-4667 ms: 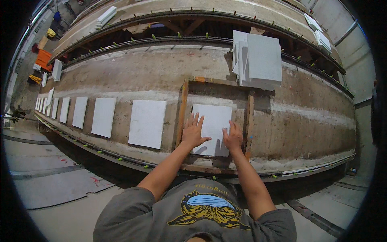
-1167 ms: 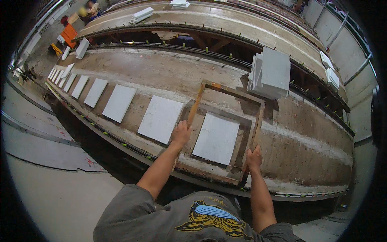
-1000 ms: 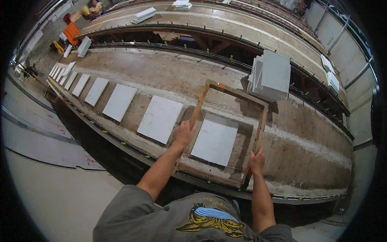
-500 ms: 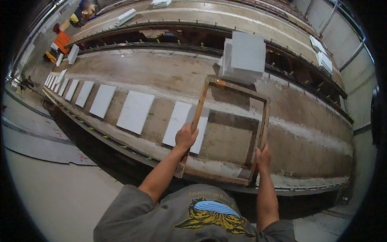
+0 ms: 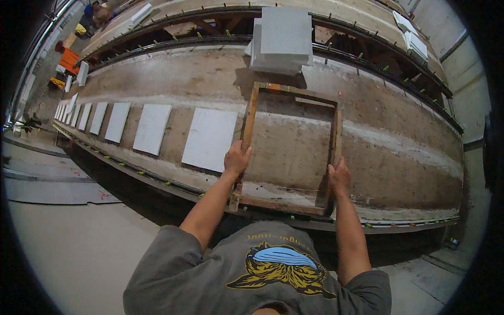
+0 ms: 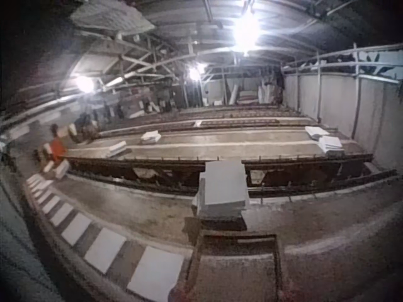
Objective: The person repeatedly picks up white rectangular panels from a stack and places them into a wooden frame on a conveyor belt. The person then moves the frame along the belt and repeats the process with additional panels, creating a linear arrangement of framed panels.
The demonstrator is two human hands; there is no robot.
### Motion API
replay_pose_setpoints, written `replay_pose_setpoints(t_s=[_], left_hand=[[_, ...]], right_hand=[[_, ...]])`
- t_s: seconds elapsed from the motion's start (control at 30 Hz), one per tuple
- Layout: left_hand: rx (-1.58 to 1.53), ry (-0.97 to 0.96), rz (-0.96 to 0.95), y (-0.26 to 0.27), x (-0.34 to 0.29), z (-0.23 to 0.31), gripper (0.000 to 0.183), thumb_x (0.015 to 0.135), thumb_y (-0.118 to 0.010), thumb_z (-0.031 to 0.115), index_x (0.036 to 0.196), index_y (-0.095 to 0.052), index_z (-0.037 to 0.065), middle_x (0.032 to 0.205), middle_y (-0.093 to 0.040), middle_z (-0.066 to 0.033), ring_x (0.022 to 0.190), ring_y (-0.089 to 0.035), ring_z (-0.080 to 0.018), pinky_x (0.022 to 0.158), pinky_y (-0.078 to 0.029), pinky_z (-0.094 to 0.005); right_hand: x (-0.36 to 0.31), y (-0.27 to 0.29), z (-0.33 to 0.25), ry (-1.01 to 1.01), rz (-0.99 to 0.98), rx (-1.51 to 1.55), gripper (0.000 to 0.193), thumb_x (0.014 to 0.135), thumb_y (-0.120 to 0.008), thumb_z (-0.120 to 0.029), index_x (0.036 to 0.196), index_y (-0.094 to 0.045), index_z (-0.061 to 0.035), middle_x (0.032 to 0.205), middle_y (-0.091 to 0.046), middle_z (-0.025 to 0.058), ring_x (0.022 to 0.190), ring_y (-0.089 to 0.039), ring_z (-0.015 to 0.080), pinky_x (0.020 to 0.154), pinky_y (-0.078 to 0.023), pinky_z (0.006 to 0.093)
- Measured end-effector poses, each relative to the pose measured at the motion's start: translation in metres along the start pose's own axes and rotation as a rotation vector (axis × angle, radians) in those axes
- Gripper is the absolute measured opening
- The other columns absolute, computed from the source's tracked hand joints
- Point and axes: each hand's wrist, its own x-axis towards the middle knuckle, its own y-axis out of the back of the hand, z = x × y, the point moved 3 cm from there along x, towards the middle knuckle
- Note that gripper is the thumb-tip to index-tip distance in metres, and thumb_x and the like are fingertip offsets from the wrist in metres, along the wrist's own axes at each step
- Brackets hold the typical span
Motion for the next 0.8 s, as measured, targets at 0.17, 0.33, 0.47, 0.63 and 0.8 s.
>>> replay_pose_setpoints(t_s=[0.17, 0.33, 0.47, 0.63, 0.8], left_hand=[[-0.022, -0.019, -0.025, -0.019, 0.005, -0.012, 0.050, 0.091, -0.065, 0.036, 0.122, -0.059, -0.002, 0.112, -0.065, -0.0231, 0.103, -0.062, -0.0420, 0.088, -0.051, -0.0480], [-0.022, -0.020, 0.045, -0.026, 0.003, -0.008, 0.050, 0.090, -0.067, 0.036, 0.122, -0.059, -0.002, 0.111, -0.065, -0.0234, 0.102, -0.063, -0.0426, 0.086, -0.052, -0.0485], [-0.017, 0.004, 0.043, -0.026, -0.003, 0.002, 0.049, 0.090, -0.067, 0.037, 0.122, -0.058, 0.000, 0.111, -0.064, -0.0222, 0.100, -0.063, -0.0430, 0.084, -0.051, -0.0495], [0.008, -0.009, 0.065, -0.043, -0.008, -0.008, 0.050, 0.091, -0.066, 0.037, 0.125, -0.058, 0.000, 0.115, -0.063, -0.0219, 0.105, -0.062, -0.0428, 0.088, -0.050, -0.0502], [-0.054, -0.010, 0.068, -0.047, -0.009, -0.007, 0.052, 0.091, -0.066, 0.036, 0.128, -0.057, 0.000, 0.118, -0.062, -0.0217, 0.108, -0.060, -0.0425, 0.091, -0.048, -0.0515]], right_hand=[[0.008, -0.011, 0.011, 0.036, 0.025, 0.048, 0.063, 0.087, -0.070, -0.029, 0.139, -0.047, -0.0022, 0.110, -0.067, 0.0265, 0.102, -0.065, 0.0446, 0.085, -0.052, 0.0532], [0.014, -0.004, 0.007, -0.004, -0.032, -0.014, 0.067, 0.088, -0.069, -0.029, 0.144, -0.042, -0.0019, 0.115, -0.065, 0.0276, 0.105, -0.064, 0.0453, 0.088, -0.051, 0.0528], [0.013, -0.007, 0.016, -0.024, -0.046, -0.033, 0.061, 0.088, -0.068, -0.026, 0.139, -0.045, -0.0023, 0.113, -0.066, 0.0268, 0.104, -0.064, 0.0442, 0.085, -0.051, 0.0514], [-0.005, -0.005, 0.025, -0.002, 0.040, 0.062, 0.066, 0.087, -0.068, -0.026, 0.143, -0.043, -0.0030, 0.113, -0.066, 0.0279, 0.104, -0.064, 0.0457, 0.086, -0.051, 0.0516], [-0.006, 0.005, 0.019, -0.055, -0.037, 0.003, 0.069, 0.088, -0.068, -0.028, 0.145, -0.041, -0.0004, 0.114, -0.065, 0.0294, 0.105, -0.063, 0.0464, 0.087, -0.051, 0.0520]])
